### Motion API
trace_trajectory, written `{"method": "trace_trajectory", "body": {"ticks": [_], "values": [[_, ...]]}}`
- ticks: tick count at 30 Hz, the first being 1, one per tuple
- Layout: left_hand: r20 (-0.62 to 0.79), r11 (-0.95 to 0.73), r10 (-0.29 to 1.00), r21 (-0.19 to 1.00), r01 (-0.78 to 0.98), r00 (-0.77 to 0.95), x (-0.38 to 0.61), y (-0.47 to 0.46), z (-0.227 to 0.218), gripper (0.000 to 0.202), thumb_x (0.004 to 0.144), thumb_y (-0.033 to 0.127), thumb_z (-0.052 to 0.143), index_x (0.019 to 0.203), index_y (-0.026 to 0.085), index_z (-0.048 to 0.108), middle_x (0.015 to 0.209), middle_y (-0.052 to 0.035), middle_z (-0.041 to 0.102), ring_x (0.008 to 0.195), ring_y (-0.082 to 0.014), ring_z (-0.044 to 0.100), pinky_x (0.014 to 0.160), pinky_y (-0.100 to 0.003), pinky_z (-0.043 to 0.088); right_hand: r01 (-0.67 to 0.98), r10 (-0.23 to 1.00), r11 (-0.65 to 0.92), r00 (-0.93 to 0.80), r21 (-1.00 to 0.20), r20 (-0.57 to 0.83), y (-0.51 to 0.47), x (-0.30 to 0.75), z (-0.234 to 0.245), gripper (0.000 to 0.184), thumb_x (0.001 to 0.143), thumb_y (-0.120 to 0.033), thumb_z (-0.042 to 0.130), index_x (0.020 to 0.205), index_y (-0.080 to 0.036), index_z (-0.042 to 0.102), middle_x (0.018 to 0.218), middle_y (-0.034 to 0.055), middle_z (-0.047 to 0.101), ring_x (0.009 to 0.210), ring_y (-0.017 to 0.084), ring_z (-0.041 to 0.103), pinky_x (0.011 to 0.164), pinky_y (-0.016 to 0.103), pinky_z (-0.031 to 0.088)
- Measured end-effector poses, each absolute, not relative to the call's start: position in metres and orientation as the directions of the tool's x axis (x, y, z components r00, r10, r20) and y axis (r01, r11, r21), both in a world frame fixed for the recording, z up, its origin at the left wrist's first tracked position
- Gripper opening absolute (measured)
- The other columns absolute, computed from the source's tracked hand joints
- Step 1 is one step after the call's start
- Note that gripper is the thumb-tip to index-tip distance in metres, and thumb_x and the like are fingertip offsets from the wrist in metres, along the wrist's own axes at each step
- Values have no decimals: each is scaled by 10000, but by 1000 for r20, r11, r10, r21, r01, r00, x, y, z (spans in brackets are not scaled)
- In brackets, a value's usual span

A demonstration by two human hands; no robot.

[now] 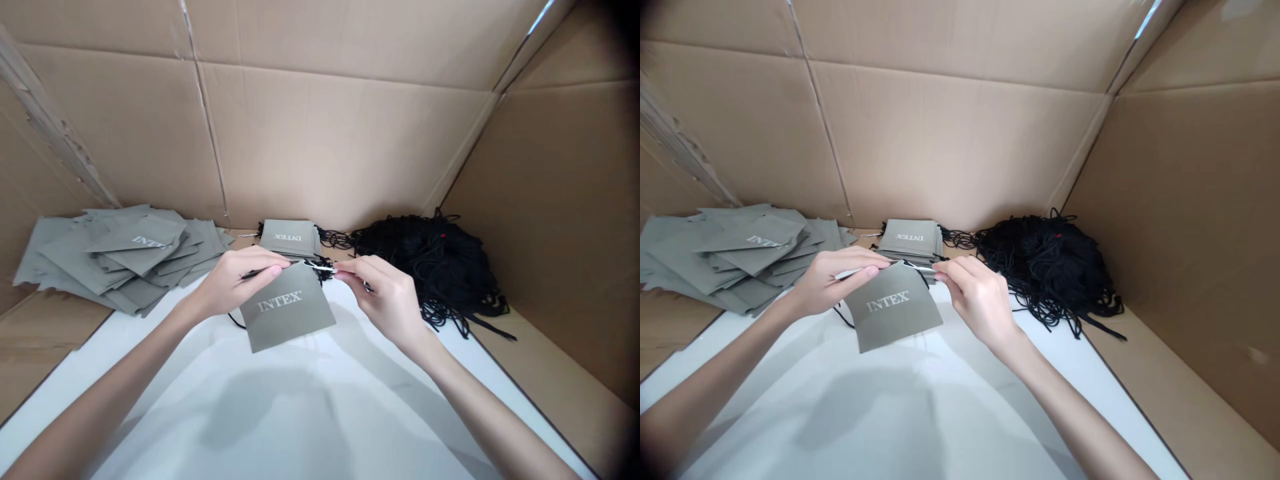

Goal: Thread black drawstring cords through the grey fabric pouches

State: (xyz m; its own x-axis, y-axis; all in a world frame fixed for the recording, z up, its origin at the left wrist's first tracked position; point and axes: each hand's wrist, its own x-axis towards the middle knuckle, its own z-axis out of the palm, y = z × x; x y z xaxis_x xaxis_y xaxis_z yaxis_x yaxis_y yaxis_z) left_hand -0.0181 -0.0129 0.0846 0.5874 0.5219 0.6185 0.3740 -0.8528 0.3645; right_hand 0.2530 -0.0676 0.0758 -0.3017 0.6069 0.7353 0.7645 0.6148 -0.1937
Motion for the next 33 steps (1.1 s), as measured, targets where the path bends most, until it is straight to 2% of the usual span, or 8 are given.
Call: {"method": "trace_trajectory", "body": {"ticks": [5, 11, 13, 16, 19, 22, 26, 33], "values": [[572, -862, 505, 301, 408, 646, -29, -26, 114, 252, 980, 240, 524, 1083, 252, 754, 1103, -11, 760, 991, -189, 727, 848, -292, 606, 783, 548, 614, -333, -99, 767, -72, 250, 112, 185, 983, -185, 546, 909, -187, 716, 849, 55, 754, 763, 171, 676, 691, 272, 511], [651, -875, 456, 201, 441, 607, -32, -34, 114, 205, 958, 185, 551, 968, 257, 742, 995, 35, 780, 881, -151, 750, 795, -237, 604, 807, 633, 588, -418, -54, 652, -82, 251, 137, 157, 965, -132, 541, 914, -178, 683, 859, 49, 705, 790, 195, 622, 731, 321, 484], [673, -847, 478, 186, 497, 564, -29, -37, 112, 181, 941, 174, 569, 1020, 259, 708, 976, 48, 781, 842, -137, 749, 736, -217, 588, 783, 624, 621, -467, -34, 627, -84, 252, 140, 179, 959, -93, 514, 932, -168, 674, 872, 60, 683, 822, 208, 595, 802, 361, 486], [674, -816, 495, 144, 560, 548, -23, -43, 111, 303, 914, 172, 596, 1200, 270, 610, 927, 81, 782, 819, -121, 747, 673, -193, 559, 762, 617, 647, -520, -5, 591, -86, 251, 140, 234, 941, -35, 474, 987, -162, 665, 908, 75, 655, 855, 222, 564, 883, 421, 474], [684, -802, 475, 77, 592, 554, -20, -47, 111, 344, 906, 166, 595, 1233, 266, 558, 866, 104, 778, 792, -110, 744, 654, -186, 536, 753, 589, 657, -537, 29, 604, -87, 250, 137, 261, 920, 1, 468, 993, -160, 660, 915, 79, 650, 881, 232, 566, 930, 462, 457], [680, -790, 459, 18, 612, 571, -20, -50, 111, 298, 924, 176, 586, 1209, 254, 548, 868, 96, 778, 837, -122, 745, 674, -202, 528, 744, 571, 668, -507, -6, 646, -90, 249, 135, 252, 921, -6, 489, 1007, -160, 669, 929, 81, 672, 881, 225, 597, 865, 420, 493], [668, -795, 450, -1, 606, 592, -21, -53, 110, 249, 957, 199, 564, 1201, 250, 549, 957, 54, 775, 865, -139, 740, 693, -222, 532, 721, 624, 677, -458, -145, 634, -94, 248, 133, 256, 946, -61, 505, 1058, -191, 694, 985, 86, 708, 887, 207, 652, 678, 313, 532], [675, -812, 444, 25, 583, 589, -21, -55, 108, 222, 954, 165, 570, 1160, 245, 554, 964, 41, 754, 870, -133, 727, 746, -231, 557, 698, 664, 687, -493, -200, 563, -100, 253, 133, 270, 961, -97, 472, 999, -193, 721, 973, 97, 700, 780, 187, 669, 620, 291, 545]]}}
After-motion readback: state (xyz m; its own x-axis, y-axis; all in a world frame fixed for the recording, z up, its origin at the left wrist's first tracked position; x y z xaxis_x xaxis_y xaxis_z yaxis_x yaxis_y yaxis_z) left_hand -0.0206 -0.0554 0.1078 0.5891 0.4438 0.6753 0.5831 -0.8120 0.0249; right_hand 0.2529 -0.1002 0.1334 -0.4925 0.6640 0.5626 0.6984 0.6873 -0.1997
